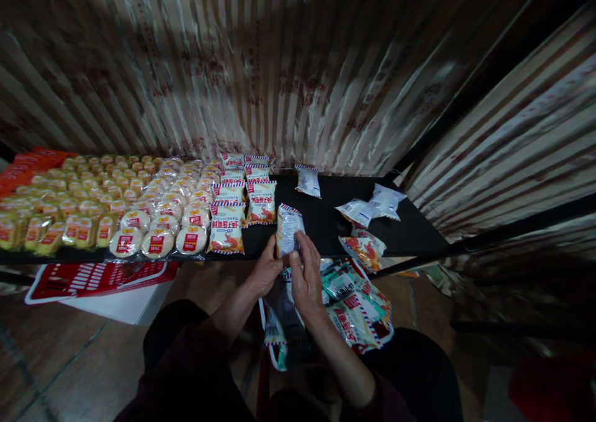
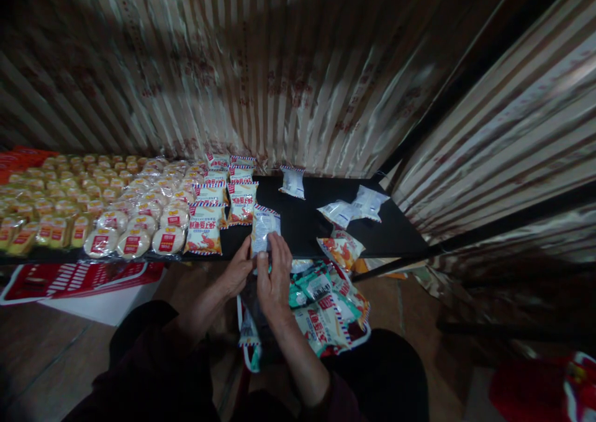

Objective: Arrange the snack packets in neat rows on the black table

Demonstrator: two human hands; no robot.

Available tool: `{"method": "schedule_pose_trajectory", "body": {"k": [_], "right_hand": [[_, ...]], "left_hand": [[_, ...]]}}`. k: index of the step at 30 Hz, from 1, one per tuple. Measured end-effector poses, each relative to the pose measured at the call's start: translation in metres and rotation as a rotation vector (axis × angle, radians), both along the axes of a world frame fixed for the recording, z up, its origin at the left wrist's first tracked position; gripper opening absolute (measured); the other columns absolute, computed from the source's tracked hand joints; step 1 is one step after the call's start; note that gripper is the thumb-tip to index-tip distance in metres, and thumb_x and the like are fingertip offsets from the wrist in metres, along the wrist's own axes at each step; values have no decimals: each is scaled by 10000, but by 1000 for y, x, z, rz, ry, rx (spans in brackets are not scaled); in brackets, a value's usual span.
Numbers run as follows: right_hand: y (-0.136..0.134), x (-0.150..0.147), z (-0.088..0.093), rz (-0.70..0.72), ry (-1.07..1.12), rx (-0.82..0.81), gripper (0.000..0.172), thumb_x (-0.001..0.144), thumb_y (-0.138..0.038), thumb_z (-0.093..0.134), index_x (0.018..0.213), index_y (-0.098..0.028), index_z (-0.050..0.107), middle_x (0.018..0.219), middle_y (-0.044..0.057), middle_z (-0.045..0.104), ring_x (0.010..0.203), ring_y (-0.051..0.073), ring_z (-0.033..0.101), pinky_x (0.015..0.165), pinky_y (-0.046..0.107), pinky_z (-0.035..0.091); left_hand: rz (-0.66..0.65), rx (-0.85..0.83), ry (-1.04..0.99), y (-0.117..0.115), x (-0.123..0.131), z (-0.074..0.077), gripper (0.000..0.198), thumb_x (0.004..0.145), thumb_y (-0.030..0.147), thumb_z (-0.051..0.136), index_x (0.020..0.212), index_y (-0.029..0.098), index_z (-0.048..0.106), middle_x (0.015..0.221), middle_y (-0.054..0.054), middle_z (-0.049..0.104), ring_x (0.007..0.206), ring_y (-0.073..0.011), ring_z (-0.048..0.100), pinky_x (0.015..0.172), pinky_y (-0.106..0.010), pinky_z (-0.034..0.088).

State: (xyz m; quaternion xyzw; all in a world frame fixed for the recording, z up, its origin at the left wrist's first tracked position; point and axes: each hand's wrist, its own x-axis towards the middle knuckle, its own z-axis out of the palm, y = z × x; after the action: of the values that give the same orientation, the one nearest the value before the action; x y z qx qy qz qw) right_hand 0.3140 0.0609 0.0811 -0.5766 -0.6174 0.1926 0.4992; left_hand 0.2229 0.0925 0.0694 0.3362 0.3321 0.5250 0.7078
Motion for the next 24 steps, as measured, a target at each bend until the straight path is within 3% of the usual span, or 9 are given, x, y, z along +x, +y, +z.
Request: {"method": "schedule_pose_trajectory", "body": {"k": [6,17,24], "right_hand": [[5,8,-3,11,-17,-29,429,944,-408,348,1300,-236,513,1320,89,541,1331,227,348,1094,497,288],[17,17,-4,43,-42,9,371,928,-374,393,1208,-232,589,1296,97,564,1230,228,470,1050,473,360],[26,20,0,67,-291,140,362,908,-284,431,1240,-228,566,1293,89,574,1262,256,434,1046,516,361]], "left_hand": [[-22,-65,-39,-2,-8,-10,590,624,293,791,1160,193,567,1126,-66,659,1024,-203,604,939,-328,422],[-31,-116,-115,-2,-16,-11,589,602,288,802,1144,196,591,1124,-63,652,1022,-207,600,916,-331,436],[-35,-157,-215,-1,-19,-11,634,630,221,784,1218,225,548,1094,-44,660,963,-186,615,872,-316,447]]}}
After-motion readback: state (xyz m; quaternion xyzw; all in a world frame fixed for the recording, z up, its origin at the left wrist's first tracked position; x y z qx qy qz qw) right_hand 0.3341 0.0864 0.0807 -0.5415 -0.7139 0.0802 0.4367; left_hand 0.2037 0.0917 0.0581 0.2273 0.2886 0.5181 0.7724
